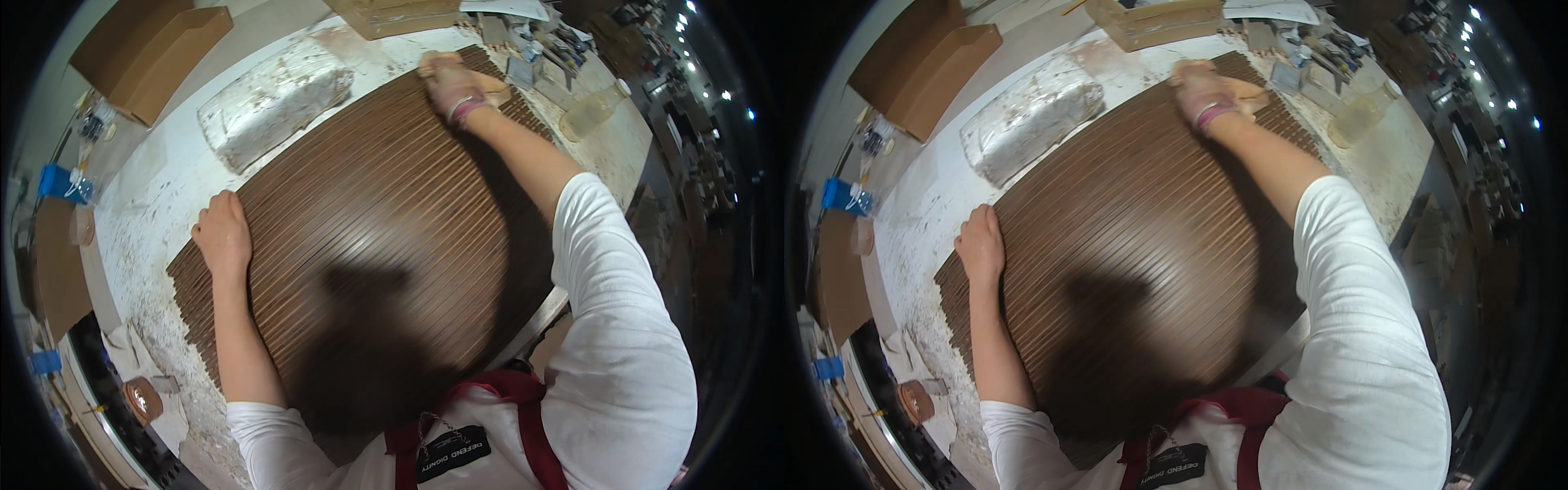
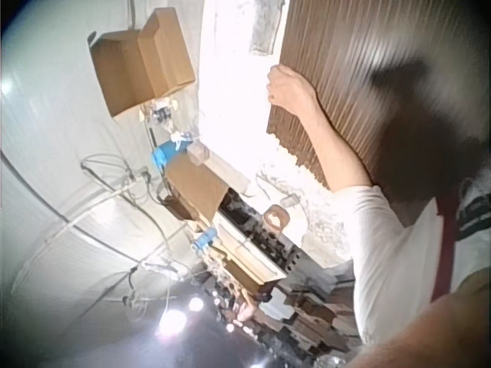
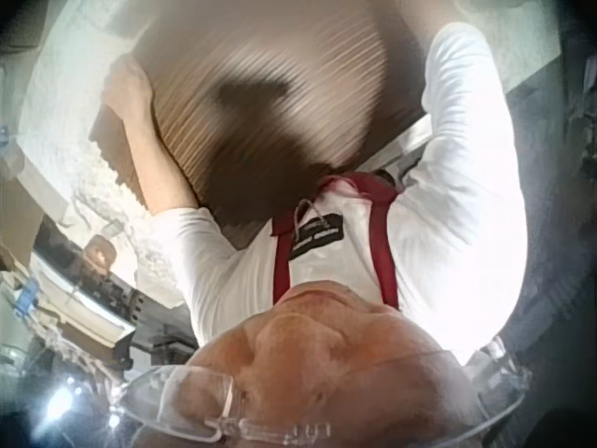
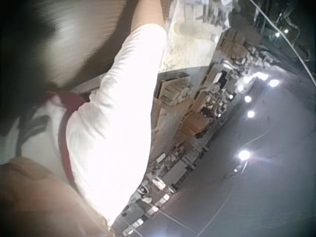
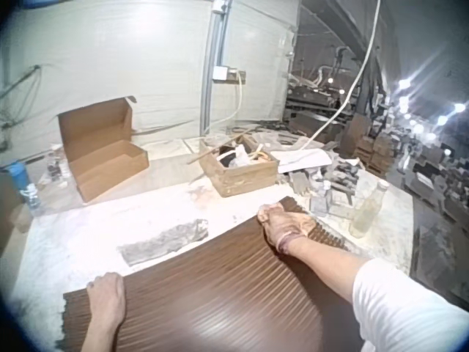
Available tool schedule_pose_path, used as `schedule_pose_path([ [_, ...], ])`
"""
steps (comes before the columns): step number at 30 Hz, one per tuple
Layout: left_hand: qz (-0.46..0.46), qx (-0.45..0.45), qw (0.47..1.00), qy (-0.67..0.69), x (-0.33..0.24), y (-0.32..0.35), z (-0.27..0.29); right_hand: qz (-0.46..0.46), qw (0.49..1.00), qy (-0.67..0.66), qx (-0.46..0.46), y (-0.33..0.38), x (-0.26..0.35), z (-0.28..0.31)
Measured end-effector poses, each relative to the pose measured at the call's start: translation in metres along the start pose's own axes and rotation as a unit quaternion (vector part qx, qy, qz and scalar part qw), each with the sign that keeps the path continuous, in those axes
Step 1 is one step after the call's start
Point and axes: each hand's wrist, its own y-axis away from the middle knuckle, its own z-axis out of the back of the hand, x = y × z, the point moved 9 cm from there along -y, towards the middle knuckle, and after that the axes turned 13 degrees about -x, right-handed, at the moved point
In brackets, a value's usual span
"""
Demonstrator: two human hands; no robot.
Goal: The person cleans wood panels by wiping them with a cloth. The person uses a liquid from a bottle to dampen the cloth, then wipes across the surface and edges of several grooved wooden panels on a workbench.
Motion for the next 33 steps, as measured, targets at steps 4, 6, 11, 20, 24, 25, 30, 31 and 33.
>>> schedule_pose_path([
  [4, 0.011, -0.011, 1.0, 0.006, 0.025, 0.007, 0.004, 0.048, 0.941, -0.333, 0.046, 0.036, 0.257, 0.03],
  [6, -0.015, -0.025, 0.998, 0.063, 0.018, 0.008, 0.004, 0.109, 0.936, -0.255, 0.219, 0.051, 0.332, 0.056],
  [11, -0.027, 0.009, 0.995, 0.098, 0.054, 0.009, 0.005, 0.093, 0.939, -0.267, 0.197, 0.05, 0.246, 0.043],
  [20, 0.023, -0.038, 0.989, 0.14, 0.149, 0.036, 0.027, -0.033, 0.97, -0.188, 0.15, 0.033, 0.147, 0.02],
  [24, 0.027, -0.036, 0.988, 0.147, 0.15, 0.034, 0.031, 0.144, 0.903, -0.368, 0.171, 0.051, 0.394, 0.068],
  [25, 0.029, -0.036, 0.987, 0.151, 0.153, 0.033, 0.026, 0.159, 0.892, -0.397, 0.143, 0.054, 0.424, 0.077],
  [30, 0.034, -0.047, 0.982, 0.177, 0.155, 0.039, 0.035, 0.148, 0.93, -0.244, 0.233, 0.046, 0.346, 0.067],
  [31, 0.035, -0.056, 0.983, 0.17, 0.156, 0.039, 0.032, 0.089, 0.946, -0.233, 0.207, 0.042, 0.284, 0.035],
  [33, 0.025, -0.054, 0.985, 0.159, 0.145, 0.031, 0.031, -0.069, 0.954, -0.247, 0.154, 0.025, 0.138, 0.008],
])
